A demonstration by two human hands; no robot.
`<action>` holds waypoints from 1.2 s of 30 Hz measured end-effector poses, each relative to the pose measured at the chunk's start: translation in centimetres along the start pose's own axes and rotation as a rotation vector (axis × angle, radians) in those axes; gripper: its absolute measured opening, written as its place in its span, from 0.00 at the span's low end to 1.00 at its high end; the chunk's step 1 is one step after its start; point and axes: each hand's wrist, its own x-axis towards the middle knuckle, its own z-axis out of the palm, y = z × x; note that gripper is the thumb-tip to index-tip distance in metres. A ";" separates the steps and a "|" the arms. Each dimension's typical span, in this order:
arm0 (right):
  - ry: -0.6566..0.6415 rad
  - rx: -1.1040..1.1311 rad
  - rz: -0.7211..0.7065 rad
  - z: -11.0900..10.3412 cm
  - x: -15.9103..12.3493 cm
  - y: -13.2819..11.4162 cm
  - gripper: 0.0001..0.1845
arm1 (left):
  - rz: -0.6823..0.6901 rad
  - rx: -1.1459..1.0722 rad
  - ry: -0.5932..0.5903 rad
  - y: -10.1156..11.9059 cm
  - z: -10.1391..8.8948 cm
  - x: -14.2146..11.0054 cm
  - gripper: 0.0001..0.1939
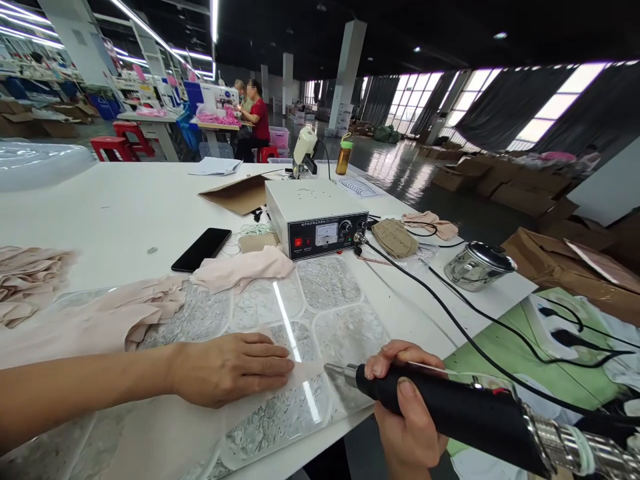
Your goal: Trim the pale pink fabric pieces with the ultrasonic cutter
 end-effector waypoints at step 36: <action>0.014 -0.013 -0.003 0.1 0.8 0.4 0.08 | 0.055 0.129 0.088 -0.6 0.5 -0.7 0.17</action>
